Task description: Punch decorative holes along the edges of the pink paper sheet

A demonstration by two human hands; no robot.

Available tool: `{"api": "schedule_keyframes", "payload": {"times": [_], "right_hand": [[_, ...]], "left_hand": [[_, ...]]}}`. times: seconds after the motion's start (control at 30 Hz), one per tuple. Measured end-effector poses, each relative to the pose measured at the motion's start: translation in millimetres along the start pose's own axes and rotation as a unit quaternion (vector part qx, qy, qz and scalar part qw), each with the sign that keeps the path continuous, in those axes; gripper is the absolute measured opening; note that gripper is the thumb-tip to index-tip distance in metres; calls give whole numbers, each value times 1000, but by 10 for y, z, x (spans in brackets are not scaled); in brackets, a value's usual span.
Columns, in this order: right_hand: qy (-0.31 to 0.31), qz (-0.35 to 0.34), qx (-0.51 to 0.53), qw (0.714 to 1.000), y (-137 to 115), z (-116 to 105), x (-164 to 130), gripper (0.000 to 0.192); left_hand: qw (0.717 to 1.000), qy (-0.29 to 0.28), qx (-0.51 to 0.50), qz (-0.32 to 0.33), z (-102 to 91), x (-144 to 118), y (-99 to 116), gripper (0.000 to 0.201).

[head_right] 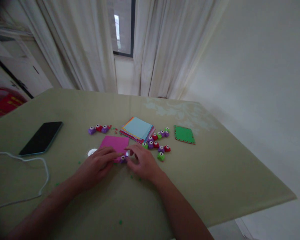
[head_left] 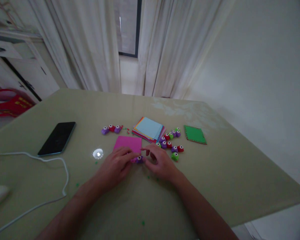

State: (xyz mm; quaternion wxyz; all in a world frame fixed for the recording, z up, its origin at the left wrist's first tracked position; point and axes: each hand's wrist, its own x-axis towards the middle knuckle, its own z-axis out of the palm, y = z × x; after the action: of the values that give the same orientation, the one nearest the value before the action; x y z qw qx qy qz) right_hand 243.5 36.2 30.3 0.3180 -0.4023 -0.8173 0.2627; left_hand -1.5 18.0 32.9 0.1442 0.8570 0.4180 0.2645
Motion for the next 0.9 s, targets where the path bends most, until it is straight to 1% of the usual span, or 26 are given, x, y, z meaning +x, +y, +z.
{"api": "schedule_keyframes", "payload": {"times": [0.07,0.13,0.2,0.3,0.37,0.47,0.57,0.63,0.67,0.73,0.77,0.83,0.9], "right_hand": [[-23,-2,-13,1000,-9,-25,6,41],[-49,-2,-26,998,-18,-21,8,44],[-70,1,-36,997,-26,-11,7,42],[-81,10,-51,995,-33,-40,4,43],[-78,19,-75,994,-32,-98,-1,41],[-65,41,-148,986,-31,-190,-5,27],[-56,55,-213,974,-36,-220,1,17],[-48,56,-232,970,-38,-200,12,16],[-43,55,-238,969,-36,-184,18,17],[-33,53,-247,967,-23,-152,30,18],[-27,54,-252,966,-12,-138,36,17],[-8,62,-262,963,19,-122,44,15],[8,70,-271,960,53,-118,48,13]], "left_hand": [[999,31,-12,-32,14,-3,-46,41],[997,36,16,-59,36,-11,-112,40],[995,13,60,-74,69,-25,-186,43],[991,-26,95,-91,117,-41,-263,45],[989,-38,105,-98,131,-40,-274,45],[987,-42,109,-107,117,-22,-252,46],[988,-38,93,-119,86,0,-244,45],[985,-11,95,-143,67,4,-266,46],[980,10,107,-165,59,1,-284,48],[964,41,149,-217,43,-11,-323,54],[955,45,170,-239,34,-19,-338,58],[946,28,195,-257,11,-33,-356,60],[946,3,201,-255,-16,-38,-356,54]]}}
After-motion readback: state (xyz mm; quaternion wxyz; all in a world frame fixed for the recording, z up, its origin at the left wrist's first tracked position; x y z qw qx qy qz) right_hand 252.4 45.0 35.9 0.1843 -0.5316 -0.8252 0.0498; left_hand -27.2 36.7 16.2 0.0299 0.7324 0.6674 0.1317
